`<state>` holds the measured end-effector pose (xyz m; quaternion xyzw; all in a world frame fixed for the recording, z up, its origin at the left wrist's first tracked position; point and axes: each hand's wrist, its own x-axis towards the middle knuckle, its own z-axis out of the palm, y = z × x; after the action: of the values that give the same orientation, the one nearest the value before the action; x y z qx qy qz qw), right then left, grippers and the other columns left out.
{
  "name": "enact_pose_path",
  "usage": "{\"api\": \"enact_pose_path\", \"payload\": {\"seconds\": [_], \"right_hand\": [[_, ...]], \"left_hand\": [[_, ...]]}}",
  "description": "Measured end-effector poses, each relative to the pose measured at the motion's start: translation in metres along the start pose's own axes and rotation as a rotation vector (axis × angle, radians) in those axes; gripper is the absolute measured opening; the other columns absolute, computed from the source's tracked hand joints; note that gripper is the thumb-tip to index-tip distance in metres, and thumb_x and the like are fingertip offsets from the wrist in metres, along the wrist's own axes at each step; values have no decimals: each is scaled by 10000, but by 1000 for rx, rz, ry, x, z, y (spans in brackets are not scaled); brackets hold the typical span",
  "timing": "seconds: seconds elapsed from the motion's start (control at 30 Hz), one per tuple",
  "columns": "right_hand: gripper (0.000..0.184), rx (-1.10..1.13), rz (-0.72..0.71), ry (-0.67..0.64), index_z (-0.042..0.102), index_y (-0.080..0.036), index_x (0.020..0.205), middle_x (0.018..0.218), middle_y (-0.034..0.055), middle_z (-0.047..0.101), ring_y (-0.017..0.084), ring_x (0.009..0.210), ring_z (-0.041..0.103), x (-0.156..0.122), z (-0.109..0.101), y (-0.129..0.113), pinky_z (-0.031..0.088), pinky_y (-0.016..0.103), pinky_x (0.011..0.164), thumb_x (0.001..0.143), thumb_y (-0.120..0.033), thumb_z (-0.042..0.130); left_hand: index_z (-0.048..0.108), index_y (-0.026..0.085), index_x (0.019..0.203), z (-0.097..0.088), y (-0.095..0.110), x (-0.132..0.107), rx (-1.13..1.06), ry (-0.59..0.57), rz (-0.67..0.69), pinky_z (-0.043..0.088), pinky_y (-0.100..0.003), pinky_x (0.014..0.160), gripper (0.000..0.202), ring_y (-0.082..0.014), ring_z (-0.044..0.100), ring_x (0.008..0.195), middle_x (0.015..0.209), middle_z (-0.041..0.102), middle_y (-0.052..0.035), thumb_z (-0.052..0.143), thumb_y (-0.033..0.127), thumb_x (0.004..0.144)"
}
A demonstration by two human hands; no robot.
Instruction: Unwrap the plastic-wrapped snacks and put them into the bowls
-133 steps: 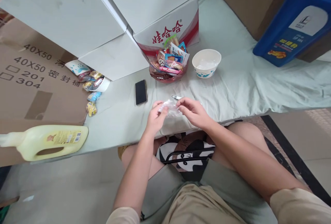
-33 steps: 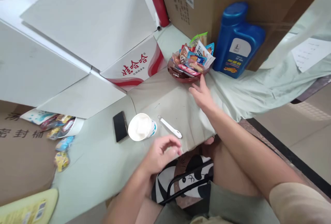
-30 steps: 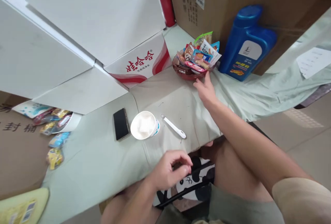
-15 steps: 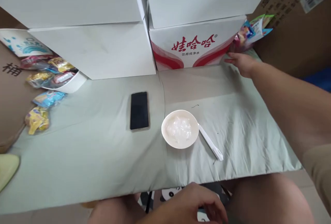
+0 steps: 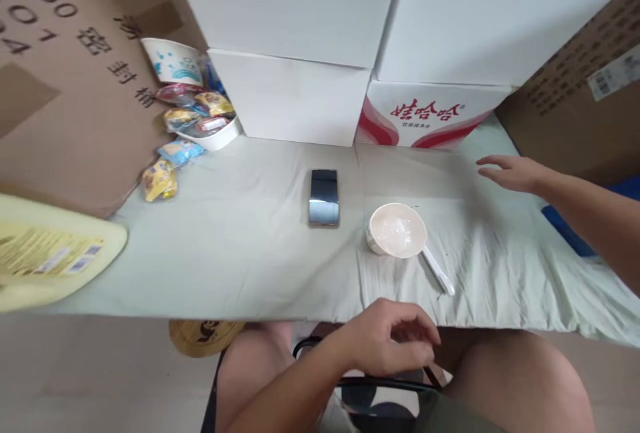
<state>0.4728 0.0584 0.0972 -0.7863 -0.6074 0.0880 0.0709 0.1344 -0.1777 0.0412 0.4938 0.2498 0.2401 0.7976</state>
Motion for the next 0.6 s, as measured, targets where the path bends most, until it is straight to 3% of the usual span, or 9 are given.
{"api": "enact_pose_path", "payload": {"seconds": [0.13,0.23,0.33,0.4,0.5,0.6], "right_hand": [[116,-74,-128,57,712,-238,862,937,127,733,244,833,643,-27,-18,-68,447,378,827,816,-176,624],[172,-73,-340,131,697,-226,922,964,121,741,247,867,656,-49,-6,-142,463,358,820,834,-193,553],[217,-97,-702,97,701,-198,957,1044,124,737,254,922,666,-70,26,-226,479,347,841,833,-206,525],[277,-92,-909,15,701,-193,1032,1116,112,721,258,984,663,-81,56,-283,494,351,861,850,-212,494],[358,-137,-1057,-107,671,-222,1166,1268,97,662,274,1026,650,-88,100,-362,509,398,890,851,-223,502],[458,-190,-1095,-116,603,-232,1299,1415,113,562,326,1182,588,-83,135,-431,489,458,954,848,-242,525]], "left_hand": [[616,154,808,-16,18,-16,-165,141,115,484,-270,691,148,-121,603,639,669,599,5,661,251,705],[578,160,722,-30,32,-24,-295,375,231,454,-263,634,153,-103,555,555,607,552,20,610,309,724],[514,175,641,-43,38,-28,-414,621,273,384,-238,569,160,-78,466,497,555,493,39,561,300,728],[483,180,609,-52,39,-30,-464,711,260,340,-229,543,156,-69,421,479,533,465,48,545,271,720],[472,181,578,-62,39,-33,-476,750,250,317,-231,537,156,-72,402,482,511,454,44,520,228,720],[491,182,605,-71,39,-38,-467,750,231,336,-237,552,124,-83,414,496,512,461,43,505,194,728]]}}
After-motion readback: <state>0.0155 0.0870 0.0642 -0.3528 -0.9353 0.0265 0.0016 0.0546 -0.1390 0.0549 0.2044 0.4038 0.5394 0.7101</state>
